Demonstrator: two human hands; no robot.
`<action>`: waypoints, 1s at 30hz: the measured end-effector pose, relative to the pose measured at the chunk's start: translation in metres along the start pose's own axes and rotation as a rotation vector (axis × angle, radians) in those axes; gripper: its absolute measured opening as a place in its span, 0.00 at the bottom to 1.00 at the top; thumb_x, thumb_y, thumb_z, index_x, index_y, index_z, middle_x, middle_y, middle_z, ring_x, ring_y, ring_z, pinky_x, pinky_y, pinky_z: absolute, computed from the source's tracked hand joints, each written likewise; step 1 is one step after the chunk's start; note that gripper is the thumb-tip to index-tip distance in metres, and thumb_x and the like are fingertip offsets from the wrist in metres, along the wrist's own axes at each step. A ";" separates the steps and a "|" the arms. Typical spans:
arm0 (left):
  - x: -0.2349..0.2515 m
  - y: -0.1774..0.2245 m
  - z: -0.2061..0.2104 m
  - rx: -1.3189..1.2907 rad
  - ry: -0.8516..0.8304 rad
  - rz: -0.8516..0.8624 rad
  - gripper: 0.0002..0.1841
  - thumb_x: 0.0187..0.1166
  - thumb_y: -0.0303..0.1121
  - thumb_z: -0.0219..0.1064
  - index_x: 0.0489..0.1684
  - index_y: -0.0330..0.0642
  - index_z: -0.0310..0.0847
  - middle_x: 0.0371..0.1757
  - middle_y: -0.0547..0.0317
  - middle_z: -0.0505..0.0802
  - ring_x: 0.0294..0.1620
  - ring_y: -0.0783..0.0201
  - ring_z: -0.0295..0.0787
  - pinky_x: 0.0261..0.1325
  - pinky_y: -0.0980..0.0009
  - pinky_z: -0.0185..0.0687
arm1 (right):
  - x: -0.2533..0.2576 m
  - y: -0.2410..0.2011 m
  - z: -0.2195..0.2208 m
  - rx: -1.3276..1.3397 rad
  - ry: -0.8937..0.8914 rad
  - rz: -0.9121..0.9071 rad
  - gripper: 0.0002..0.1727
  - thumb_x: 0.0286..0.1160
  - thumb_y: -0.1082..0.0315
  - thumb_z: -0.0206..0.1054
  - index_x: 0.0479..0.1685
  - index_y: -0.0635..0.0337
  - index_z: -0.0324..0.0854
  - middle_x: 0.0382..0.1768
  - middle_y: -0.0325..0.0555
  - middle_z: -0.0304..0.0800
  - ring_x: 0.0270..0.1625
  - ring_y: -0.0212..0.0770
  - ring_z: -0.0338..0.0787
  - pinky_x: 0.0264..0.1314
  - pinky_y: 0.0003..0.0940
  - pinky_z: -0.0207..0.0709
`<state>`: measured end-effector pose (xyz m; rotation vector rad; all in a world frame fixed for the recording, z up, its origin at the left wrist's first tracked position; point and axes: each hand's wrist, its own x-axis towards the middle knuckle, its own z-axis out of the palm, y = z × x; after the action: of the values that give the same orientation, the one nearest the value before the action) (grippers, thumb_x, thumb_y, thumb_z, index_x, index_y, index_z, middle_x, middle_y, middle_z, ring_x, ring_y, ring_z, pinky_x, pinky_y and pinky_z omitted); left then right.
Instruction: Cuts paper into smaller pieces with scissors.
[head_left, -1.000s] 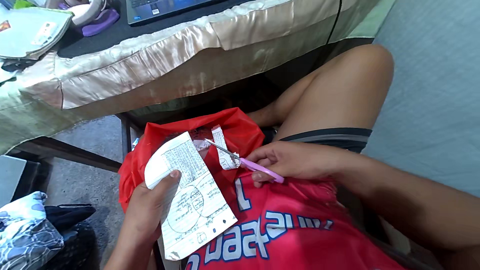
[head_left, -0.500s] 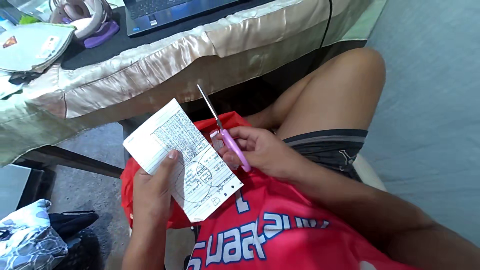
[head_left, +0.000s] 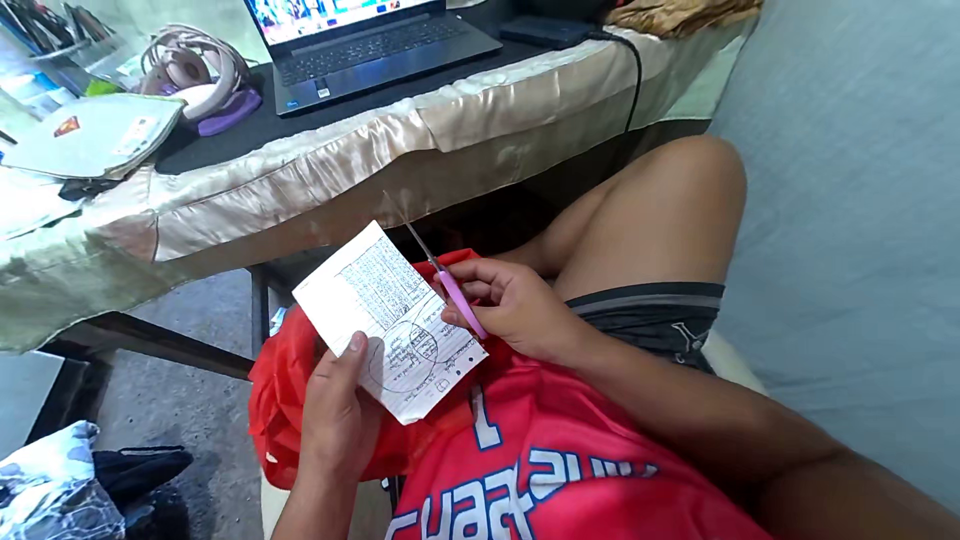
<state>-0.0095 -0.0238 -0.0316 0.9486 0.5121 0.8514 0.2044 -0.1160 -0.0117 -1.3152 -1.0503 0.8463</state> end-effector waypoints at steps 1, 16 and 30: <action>-0.001 -0.002 0.000 0.027 -0.001 -0.004 0.16 0.92 0.33 0.51 0.58 0.30 0.79 0.49 0.41 0.94 0.50 0.53 0.96 0.57 0.53 0.93 | 0.001 -0.001 -0.002 -0.033 0.014 -0.013 0.22 0.68 0.71 0.80 0.64 0.57 0.86 0.42 0.43 0.96 0.39 0.34 0.94 0.42 0.26 0.90; 0.010 0.016 -0.012 0.152 0.218 0.247 0.14 0.93 0.32 0.52 0.53 0.34 0.84 0.42 0.50 0.96 0.43 0.59 0.97 0.51 0.58 0.95 | -0.050 0.011 -0.021 -0.171 -0.313 0.184 0.29 0.79 0.53 0.72 0.75 0.55 0.75 0.53 0.37 0.91 0.52 0.27 0.90 0.56 0.24 0.85; 0.012 0.014 -0.007 0.083 0.283 0.170 0.15 0.93 0.33 0.52 0.55 0.32 0.82 0.45 0.46 0.95 0.47 0.56 0.96 0.55 0.54 0.94 | -0.054 0.024 -0.011 -0.057 -0.414 0.182 0.29 0.79 0.56 0.73 0.77 0.57 0.76 0.54 0.38 0.92 0.53 0.29 0.91 0.57 0.23 0.86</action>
<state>-0.0127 -0.0064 -0.0232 0.9624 0.7217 1.1346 0.1985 -0.1678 -0.0412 -1.3287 -1.2944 1.2719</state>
